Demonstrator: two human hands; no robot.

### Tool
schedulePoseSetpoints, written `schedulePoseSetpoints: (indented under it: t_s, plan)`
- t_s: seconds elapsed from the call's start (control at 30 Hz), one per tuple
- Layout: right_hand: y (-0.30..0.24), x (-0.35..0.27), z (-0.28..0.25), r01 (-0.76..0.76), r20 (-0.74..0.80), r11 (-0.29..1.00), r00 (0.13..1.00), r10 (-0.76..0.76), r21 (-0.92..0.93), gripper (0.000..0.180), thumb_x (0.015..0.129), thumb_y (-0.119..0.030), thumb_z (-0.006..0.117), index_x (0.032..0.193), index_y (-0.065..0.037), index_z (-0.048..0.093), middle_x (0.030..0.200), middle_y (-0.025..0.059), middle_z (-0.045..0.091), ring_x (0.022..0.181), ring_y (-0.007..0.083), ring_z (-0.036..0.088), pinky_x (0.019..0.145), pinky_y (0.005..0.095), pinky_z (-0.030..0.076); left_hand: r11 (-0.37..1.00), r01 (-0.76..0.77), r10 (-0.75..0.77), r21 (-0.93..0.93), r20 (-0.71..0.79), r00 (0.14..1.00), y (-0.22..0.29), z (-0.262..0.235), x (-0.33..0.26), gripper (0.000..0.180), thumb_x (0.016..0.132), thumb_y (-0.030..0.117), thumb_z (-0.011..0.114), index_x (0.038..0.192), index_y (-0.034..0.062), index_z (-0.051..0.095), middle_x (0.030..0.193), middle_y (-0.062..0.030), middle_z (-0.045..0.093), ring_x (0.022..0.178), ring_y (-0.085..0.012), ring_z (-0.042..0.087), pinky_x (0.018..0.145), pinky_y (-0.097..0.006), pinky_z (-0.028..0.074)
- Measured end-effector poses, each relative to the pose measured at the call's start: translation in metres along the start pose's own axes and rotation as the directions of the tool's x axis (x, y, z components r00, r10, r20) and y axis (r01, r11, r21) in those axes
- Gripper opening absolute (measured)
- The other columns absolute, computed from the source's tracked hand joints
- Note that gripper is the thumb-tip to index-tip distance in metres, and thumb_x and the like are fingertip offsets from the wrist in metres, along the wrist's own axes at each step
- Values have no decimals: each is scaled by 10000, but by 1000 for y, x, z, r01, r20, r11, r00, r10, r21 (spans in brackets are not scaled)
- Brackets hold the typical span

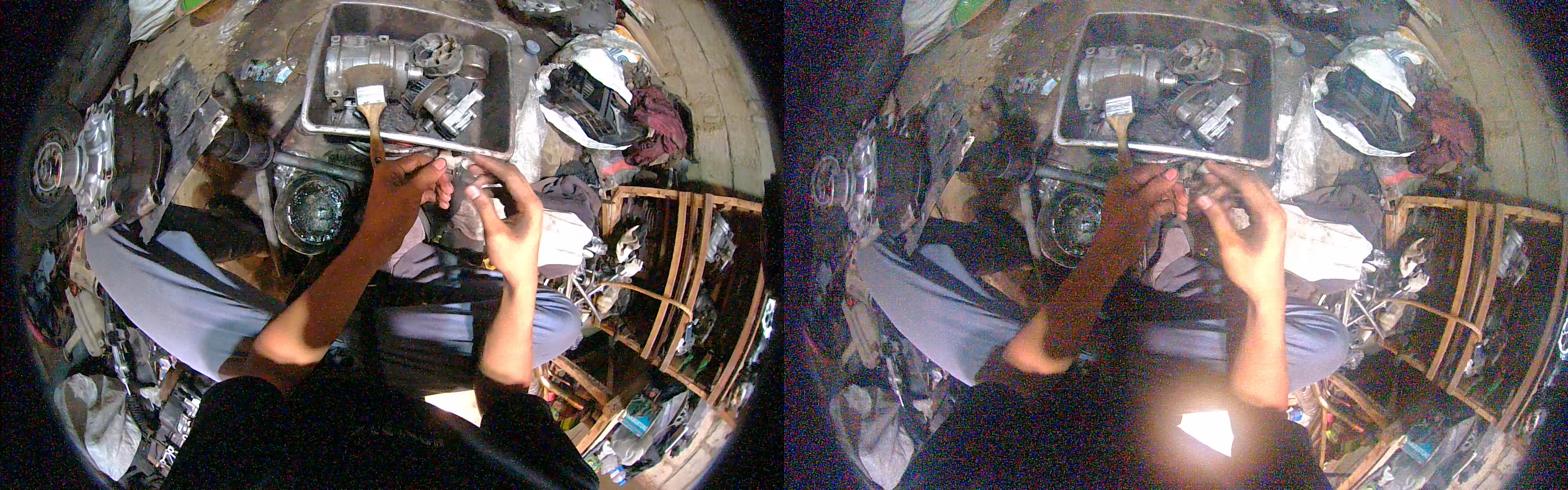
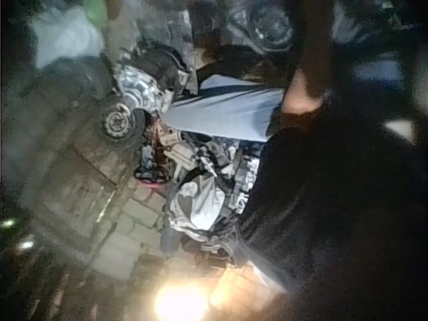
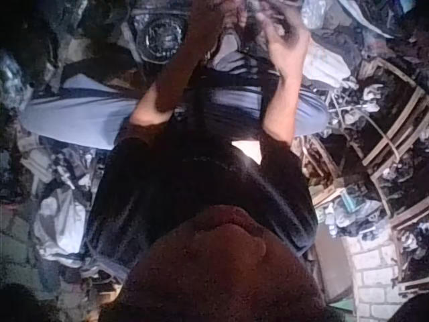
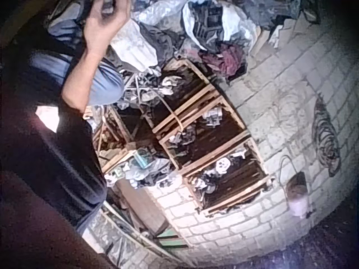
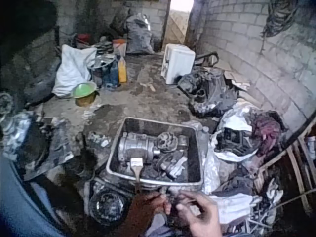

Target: The person sits on the floor and assembles a mechanical part, likely a transmission housing. They insert small components, wipe them with a cloth, and use a wrench to tighten bolts on the assembly.

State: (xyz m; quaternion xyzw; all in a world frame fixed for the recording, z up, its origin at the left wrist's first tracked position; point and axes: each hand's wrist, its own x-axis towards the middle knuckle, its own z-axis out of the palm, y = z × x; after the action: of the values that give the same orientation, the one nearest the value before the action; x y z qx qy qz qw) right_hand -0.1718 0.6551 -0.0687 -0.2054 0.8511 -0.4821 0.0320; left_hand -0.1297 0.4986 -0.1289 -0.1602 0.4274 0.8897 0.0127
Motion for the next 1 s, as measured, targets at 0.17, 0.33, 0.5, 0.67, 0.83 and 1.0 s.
schedulePoseSetpoints:
  t_s: [0.17,0.33,0.5,0.67,0.83,1.0]
  plan:
    - [3,-5,17,-43,-1,995,999,44,92,363,774,45,738,1128,-21,692,905,88,694,773,148,627,739,280,501,981,-181,181,69,2,983,2,12,-9,279,985,207,586,859,-33,653,710,-79,637,628,-145,603,601,-278,495]
    - [-2,-6,18,-27,-83,997,996,32,66,252,785,31,739,1033,-10,720,831,80,687,750,139,619,713,280,494,997,25,-28,69,36,999,4,8,-4,328,992,220,575,803,-35,654,686,-79,629,590,-133,585,572,-266,463]
    - [0,-8,17,-15,-110,998,994,22,69,193,778,35,739,970,12,727,838,104,699,765,154,637,717,284,495,998,51,-53,26,78,996,1,8,-3,338,999,226,562,790,-24,656,670,-70,627,576,-126,578,550,-265,457]
    - [1,-3,15,140,-143,990,980,-136,14,169,779,54,723,945,21,728,903,137,720,847,215,678,792,307,512,985,-29,19,167,63,998,-1,9,-1,318,995,200,556,804,-34,653,680,-61,643,588,-116,595,550,-269,475]
    - [-10,7,24,193,-162,979,966,-200,-58,196,784,59,715,972,8,736,969,159,735,920,227,697,861,325,518,948,-242,242,207,25,970,11,5,-4,208,965,125,590,857,-39,658,708,-57,663,607,-98,607,571,-252,494]
    - [-41,18,37,156,-218,988,965,-147,21,144,786,48,743,925,17,724,949,146,738,871,210,699,852,339,536,857,-448,476,254,-58,877,45,2,-17,116,950,106,627,914,1,664,756,-31,665,697,-71,612,628,-244,497]
